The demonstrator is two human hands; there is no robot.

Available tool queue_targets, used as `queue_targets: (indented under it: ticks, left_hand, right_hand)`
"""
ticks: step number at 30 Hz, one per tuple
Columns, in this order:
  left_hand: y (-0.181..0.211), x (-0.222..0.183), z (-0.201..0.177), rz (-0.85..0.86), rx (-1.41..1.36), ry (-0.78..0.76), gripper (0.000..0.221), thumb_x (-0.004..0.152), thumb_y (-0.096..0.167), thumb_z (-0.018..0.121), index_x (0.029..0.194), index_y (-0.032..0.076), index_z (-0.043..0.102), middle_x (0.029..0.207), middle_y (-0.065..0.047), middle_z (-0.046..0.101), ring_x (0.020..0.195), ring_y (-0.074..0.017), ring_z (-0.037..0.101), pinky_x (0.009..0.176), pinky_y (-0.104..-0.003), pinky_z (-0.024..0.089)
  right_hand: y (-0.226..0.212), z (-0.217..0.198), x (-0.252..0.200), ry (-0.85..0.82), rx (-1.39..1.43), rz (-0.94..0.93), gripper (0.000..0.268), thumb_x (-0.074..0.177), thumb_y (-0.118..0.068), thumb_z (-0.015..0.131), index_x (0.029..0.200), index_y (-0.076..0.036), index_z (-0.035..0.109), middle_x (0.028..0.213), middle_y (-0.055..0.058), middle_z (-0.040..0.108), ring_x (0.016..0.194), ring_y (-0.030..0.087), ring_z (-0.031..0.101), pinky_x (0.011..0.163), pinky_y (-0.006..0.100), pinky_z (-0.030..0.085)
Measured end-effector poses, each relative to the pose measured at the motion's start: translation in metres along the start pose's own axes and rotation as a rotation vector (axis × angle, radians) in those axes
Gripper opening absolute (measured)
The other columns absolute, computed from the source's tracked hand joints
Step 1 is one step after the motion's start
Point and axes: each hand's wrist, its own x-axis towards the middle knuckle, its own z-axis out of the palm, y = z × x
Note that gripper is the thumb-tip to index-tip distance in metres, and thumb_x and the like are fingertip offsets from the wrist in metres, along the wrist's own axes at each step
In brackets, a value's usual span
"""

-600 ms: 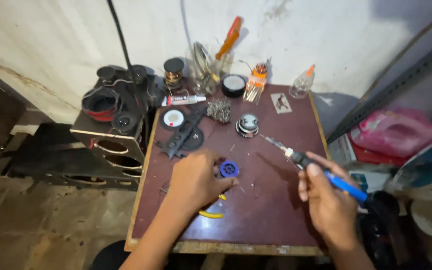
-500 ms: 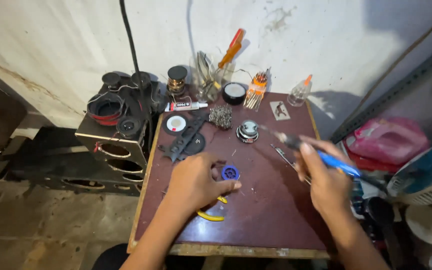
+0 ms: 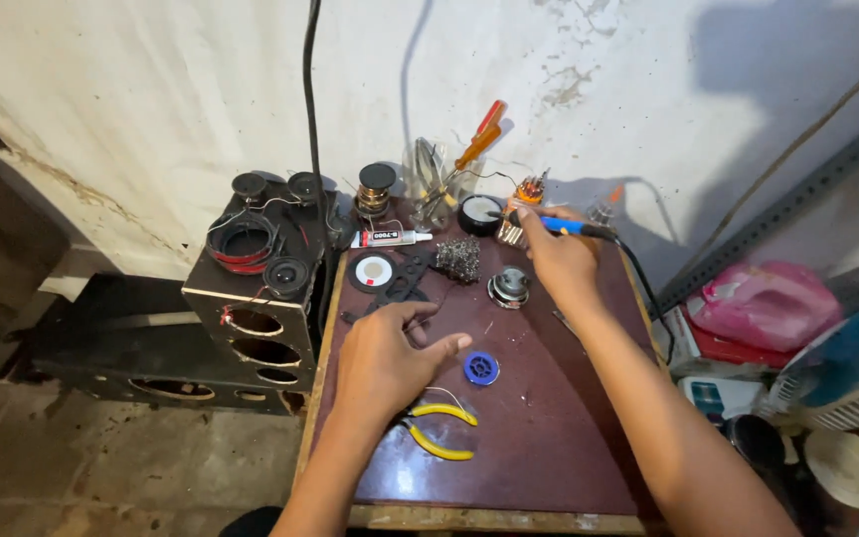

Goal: Cleaning and tinning a soldering iron tip using brass wool and solder wire on a repair bench.

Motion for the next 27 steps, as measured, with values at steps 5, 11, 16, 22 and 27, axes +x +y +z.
queue_targets:
  ticks: [5, 11, 16, 22, 27]
  left_hand:
    - [0.003, -0.002, -0.004, 0.005, -0.014, 0.004, 0.055, 0.064, 0.041, 0.092, 0.112, 0.018, 0.08, 0.072, -0.002, 0.074, 0.083, -0.0263, 0.075, 0.079, -0.038, 0.058]
    - [0.0, 0.0, -0.004, 0.018, -0.03, 0.029, 0.05, 0.065, 0.039, 0.091, 0.11, 0.018, 0.08, 0.071, -0.002, 0.074, 0.079, -0.0267, 0.075, 0.076, -0.039, 0.058]
    - [-0.012, 0.007, 0.001, 0.049, 0.003, 0.075, 0.039, 0.069, 0.036, 0.088, 0.106, 0.023, 0.081, 0.069, 0.001, 0.074, 0.076, -0.0236, 0.076, 0.072, -0.038, 0.058]
    - [-0.019, 0.015, -0.007, 0.053, -0.049, 0.271, 0.031, 0.079, 0.039, 0.081, 0.104, 0.021, 0.083, 0.063, 0.006, 0.067, 0.061, -0.0102, 0.063, 0.064, -0.031, 0.049]
    - [-0.007, 0.007, -0.015, 0.022, -0.124, 0.272, 0.019, 0.084, 0.03, 0.079, 0.096, 0.017, 0.084, 0.06, 0.006, 0.059, 0.057, -0.0069, 0.052, 0.062, -0.026, 0.045]
  right_hand:
    - [-0.005, 0.015, 0.0, 0.009, 0.075, 0.006, 0.022, 0.085, -0.032, 0.082, 0.097, -0.013, 0.08, 0.066, 0.006, 0.07, 0.053, 0.015, 0.069, 0.046, 0.026, 0.054]
    - [-0.017, -0.005, -0.02, 0.066, 0.108, 0.017, 0.023, 0.086, -0.03, 0.081, 0.099, -0.011, 0.08, 0.072, 0.01, 0.072, 0.058, 0.016, 0.069, 0.05, 0.028, 0.055]
    - [-0.028, -0.057, -0.069, 0.081, 0.156, 0.085, 0.028, 0.089, -0.033, 0.078, 0.104, -0.009, 0.078, 0.08, 0.01, 0.074, 0.06, 0.013, 0.067, 0.053, 0.026, 0.055]
    - [-0.011, -0.144, -0.15, 0.277, 0.535, 0.169, 0.011, 0.097, -0.012, 0.07, 0.103, -0.005, 0.064, 0.077, 0.017, 0.069, 0.046, 0.013, 0.052, 0.041, 0.023, 0.033]
    - [0.038, -0.17, -0.15, 0.141, 0.761, 0.166, 0.01, 0.1, -0.016, 0.067, 0.097, -0.009, 0.061, 0.079, 0.015, 0.068, 0.05, 0.015, 0.055, 0.043, 0.023, 0.034]
